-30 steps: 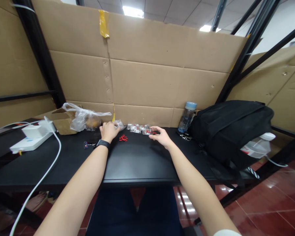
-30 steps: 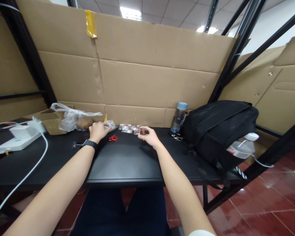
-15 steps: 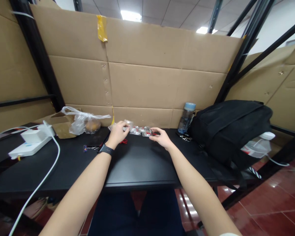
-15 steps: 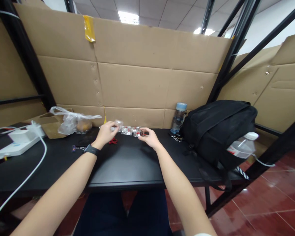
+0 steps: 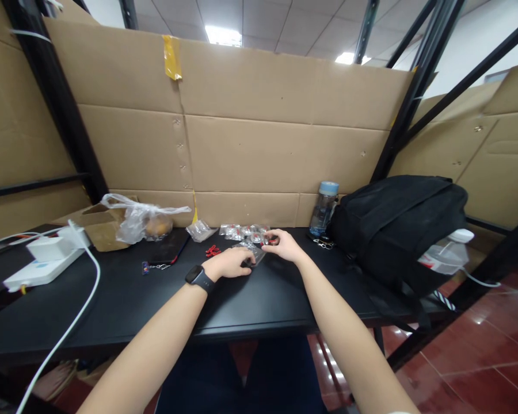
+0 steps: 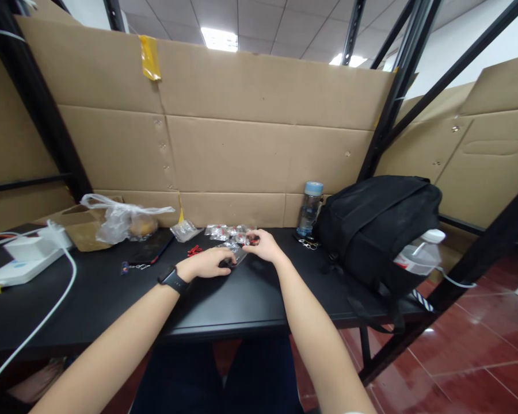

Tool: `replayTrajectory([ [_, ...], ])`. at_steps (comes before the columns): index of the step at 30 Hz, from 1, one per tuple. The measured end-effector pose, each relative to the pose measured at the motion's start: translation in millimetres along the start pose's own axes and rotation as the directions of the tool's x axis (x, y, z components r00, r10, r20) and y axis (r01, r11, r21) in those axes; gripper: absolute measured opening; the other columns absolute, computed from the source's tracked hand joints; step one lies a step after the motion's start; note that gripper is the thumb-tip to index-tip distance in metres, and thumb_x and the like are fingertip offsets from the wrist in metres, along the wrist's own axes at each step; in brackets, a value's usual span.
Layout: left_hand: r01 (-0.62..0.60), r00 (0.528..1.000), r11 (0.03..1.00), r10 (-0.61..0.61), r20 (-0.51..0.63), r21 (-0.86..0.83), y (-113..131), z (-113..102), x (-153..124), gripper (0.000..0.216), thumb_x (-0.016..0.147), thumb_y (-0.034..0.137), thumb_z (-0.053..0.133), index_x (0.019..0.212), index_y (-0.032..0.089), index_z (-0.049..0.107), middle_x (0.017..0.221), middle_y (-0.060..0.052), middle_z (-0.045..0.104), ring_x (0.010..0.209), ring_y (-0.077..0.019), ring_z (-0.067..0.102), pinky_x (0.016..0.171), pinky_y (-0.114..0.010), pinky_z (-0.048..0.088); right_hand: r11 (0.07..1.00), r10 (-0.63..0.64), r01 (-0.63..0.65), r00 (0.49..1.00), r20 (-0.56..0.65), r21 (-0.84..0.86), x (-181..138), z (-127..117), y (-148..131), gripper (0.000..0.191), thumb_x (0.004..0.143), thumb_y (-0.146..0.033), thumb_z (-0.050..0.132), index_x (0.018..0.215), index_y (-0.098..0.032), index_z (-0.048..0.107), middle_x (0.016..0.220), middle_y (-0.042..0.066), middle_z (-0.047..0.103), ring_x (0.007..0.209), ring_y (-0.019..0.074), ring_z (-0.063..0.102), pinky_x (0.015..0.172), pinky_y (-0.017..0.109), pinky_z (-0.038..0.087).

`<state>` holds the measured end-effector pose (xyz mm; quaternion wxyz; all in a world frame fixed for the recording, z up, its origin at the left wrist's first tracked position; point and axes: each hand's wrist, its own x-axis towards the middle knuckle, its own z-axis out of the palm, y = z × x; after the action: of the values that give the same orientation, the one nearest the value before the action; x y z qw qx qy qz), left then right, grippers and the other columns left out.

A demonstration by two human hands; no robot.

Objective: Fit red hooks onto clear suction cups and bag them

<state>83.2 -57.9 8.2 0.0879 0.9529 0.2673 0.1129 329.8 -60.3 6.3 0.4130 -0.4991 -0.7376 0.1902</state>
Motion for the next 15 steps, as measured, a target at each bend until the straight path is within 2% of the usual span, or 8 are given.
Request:
replayTrajectory([
  [5, 0.072, 0.992, 0.996, -0.077, 0.104, 0.049, 8.5, -2.9, -2.7, 0.048, 0.088, 0.035, 0.06, 0.136, 0.036, 0.058, 0.136, -0.003, 0.057, 0.124, -0.0271, 0.055, 0.104, -0.039, 0.043, 0.991, 0.05, -0.026, 0.981, 0.189, -0.128, -5.3, -9.4, -2.4, 0.046, 0.064, -0.036, 0.086, 0.104, -0.018, 0.074, 0.092, 0.003, 0.072, 0.064, 0.0107, 0.058, 0.064, 0.024, 0.047],
  [9, 0.143, 0.976, 0.983, -0.159, 0.147, 0.116, 13.3, -4.1, -3.8, 0.048, 0.09, 0.041, 0.057, 0.138, 0.045, 0.055, 0.147, -0.003, 0.048, 0.134, -0.0351, 0.044, 0.109, -0.054, 0.036, 0.984, 0.051, -0.008, 0.97, 0.236, -0.176, -7.6, -13.8, -7.8, 0.038, 0.06, -0.036, 0.087, 0.091, -0.018, 0.074, 0.088, 0.002, 0.074, 0.067, 0.0126, 0.061, 0.067, 0.023, 0.047],
  [15, 0.147, 0.967, 0.984, -0.164, 0.196, 0.099, 15.1, -7.4, -4.7, 0.049, 0.092, 0.042, 0.055, 0.141, 0.046, 0.053, 0.151, -0.005, 0.045, 0.135, -0.0344, 0.046, 0.108, -0.054, 0.038, 0.974, 0.079, -0.017, 0.96, 0.269, -0.224, -10.1, -16.4, -16.2, 0.035, 0.062, -0.042, 0.086, 0.084, -0.017, 0.077, 0.076, 0.002, 0.073, 0.069, 0.0156, 0.063, 0.067, 0.024, 0.047],
])
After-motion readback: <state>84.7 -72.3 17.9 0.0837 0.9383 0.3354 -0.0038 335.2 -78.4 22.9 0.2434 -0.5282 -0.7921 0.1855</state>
